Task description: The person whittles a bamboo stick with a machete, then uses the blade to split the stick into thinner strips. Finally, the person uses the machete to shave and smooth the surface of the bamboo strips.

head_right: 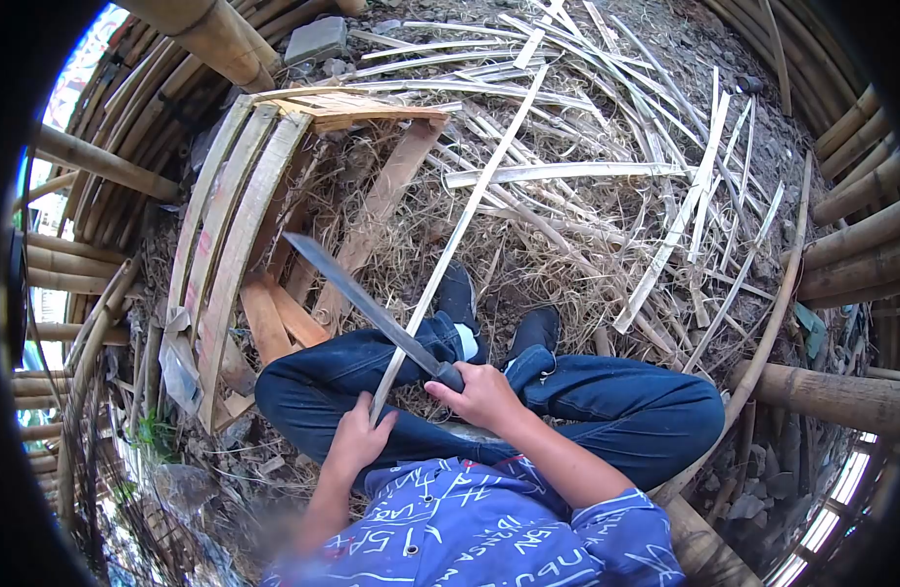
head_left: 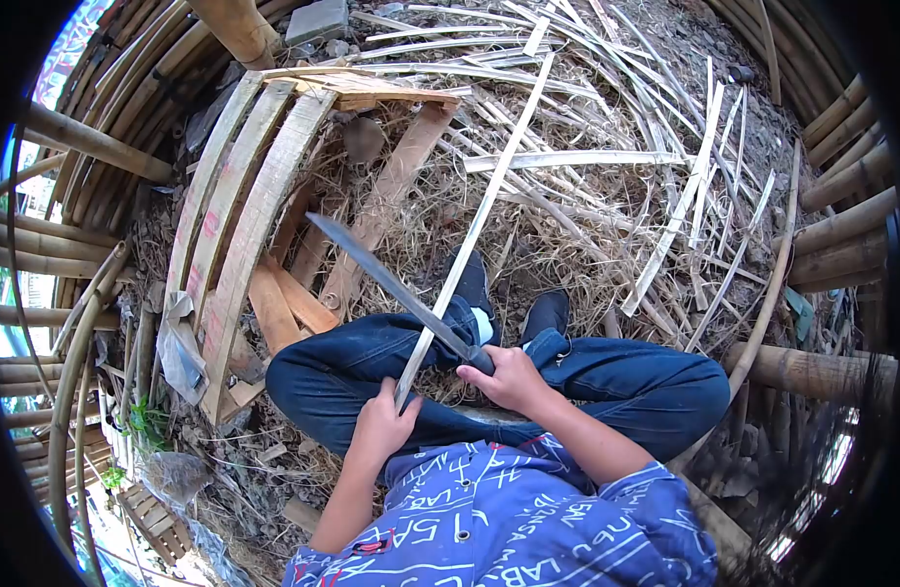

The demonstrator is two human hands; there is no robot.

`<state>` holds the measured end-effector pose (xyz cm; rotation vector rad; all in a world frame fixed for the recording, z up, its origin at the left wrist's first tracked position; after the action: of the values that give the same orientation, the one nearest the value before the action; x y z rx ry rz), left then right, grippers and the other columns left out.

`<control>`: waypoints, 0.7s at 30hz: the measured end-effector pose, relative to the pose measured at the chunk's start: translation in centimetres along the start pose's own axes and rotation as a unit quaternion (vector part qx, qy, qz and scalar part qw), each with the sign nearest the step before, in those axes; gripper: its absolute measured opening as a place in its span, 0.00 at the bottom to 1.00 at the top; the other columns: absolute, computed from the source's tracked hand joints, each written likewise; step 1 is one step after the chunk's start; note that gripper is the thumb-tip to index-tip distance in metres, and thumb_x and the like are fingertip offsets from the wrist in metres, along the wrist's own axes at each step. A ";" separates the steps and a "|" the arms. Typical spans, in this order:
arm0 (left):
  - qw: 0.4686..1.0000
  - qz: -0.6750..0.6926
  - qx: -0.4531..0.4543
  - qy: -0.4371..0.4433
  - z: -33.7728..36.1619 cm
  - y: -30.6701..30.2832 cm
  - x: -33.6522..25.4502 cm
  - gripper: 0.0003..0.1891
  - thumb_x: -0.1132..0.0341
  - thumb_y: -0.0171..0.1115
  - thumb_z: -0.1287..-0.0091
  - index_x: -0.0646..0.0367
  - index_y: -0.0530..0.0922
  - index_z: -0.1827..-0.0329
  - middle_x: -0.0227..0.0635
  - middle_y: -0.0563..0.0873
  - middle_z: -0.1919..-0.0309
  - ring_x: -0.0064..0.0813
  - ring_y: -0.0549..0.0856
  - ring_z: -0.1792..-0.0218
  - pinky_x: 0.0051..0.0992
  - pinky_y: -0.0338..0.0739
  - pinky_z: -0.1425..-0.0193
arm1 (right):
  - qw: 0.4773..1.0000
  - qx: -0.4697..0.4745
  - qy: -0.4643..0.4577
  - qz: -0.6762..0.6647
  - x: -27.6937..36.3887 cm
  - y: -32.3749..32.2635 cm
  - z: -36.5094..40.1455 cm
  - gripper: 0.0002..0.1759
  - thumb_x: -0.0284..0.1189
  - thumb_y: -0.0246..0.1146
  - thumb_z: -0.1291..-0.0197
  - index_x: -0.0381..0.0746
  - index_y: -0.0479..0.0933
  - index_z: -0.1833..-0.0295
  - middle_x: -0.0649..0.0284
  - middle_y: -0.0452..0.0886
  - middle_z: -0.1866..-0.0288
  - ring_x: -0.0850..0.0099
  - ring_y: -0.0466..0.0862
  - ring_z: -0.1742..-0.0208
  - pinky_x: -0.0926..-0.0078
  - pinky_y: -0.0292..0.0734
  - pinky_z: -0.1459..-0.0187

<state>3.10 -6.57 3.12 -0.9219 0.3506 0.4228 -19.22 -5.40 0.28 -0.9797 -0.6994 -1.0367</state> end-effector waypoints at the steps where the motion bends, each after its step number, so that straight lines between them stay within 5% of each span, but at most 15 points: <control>1: 0.999 0.033 0.024 0.013 0.0 0.3 0.2 0.19 0.56 0.64 0.35 0.68 0.74 0.63 0.61 0.84 0.66 0.61 0.84 0.58 0.47 0.78 0.55 | 0.998 -0.001 -0.026 0.063 0.2 -0.3 -0.1 0.33 0.58 0.63 0.41 0.33 0.80 0.68 0.48 0.82 0.76 0.50 0.85 0.70 0.58 0.79 0.65; 5: 0.986 0.110 0.122 -0.004 0.9 1.0 1.9 0.16 0.61 0.59 0.30 0.69 0.72 0.64 0.57 0.81 0.73 0.58 0.82 0.67 0.42 0.74 0.62 | 0.981 -0.035 -0.051 0.185 -1.0 -1.1 -1.5 0.38 0.62 0.60 0.42 0.30 0.78 0.67 0.44 0.81 0.76 0.45 0.84 0.70 0.52 0.79 0.66; 11: 0.988 0.099 0.120 0.007 2.5 1.7 2.8 0.14 0.62 0.57 0.29 0.68 0.72 0.64 0.53 0.77 0.77 0.46 0.76 0.75 0.39 0.72 0.66 | 0.932 -0.044 -0.131 0.335 -1.1 -3.0 -2.5 0.33 0.62 0.63 0.46 0.39 0.75 0.72 0.53 0.81 0.80 0.54 0.84 0.76 0.58 0.77 0.74; 17: 0.980 0.113 0.161 -0.004 5.3 0.9 4.2 0.13 0.63 0.56 0.29 0.68 0.72 0.64 0.54 0.77 0.78 0.43 0.77 0.76 0.37 0.72 0.66 | 0.946 -0.099 0.045 0.305 -5.9 -9.5 -6.9 0.36 0.64 0.58 0.42 0.37 0.77 0.65 0.48 0.84 0.70 0.51 0.87 0.66 0.54 0.82 0.61; 19: 0.981 0.105 0.166 -0.007 6.4 0.0 3.9 0.13 0.63 0.56 0.29 0.67 0.72 0.63 0.52 0.77 0.78 0.42 0.76 0.76 0.36 0.72 0.67 | 0.952 -0.145 0.065 0.261 -7.7 -13.1 -8.7 0.36 0.63 0.57 0.40 0.36 0.80 0.62 0.48 0.84 0.68 0.51 0.86 0.62 0.54 0.81 0.58; 21: 0.981 0.097 0.168 -0.010 7.0 -0.3 4.3 0.13 0.63 0.56 0.29 0.67 0.72 0.63 0.51 0.77 0.78 0.40 0.76 0.76 0.36 0.72 0.67 | 0.907 -0.148 0.007 0.393 -7.0 -14.9 -9.8 0.37 0.64 0.57 0.40 0.35 0.79 0.63 0.47 0.85 0.68 0.49 0.86 0.63 0.53 0.80 0.58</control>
<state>7.72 -0.15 5.21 -0.5545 0.4801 0.5319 -35.33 -14.41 -4.89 -1.3592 -0.0828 -0.4292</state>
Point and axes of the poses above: each hand's wrist, its own z-axis away from the middle knuckle, its own y-axis out of the palm, x = y × z, the point moved 6 cm from there along -z, towards the middle knuckle
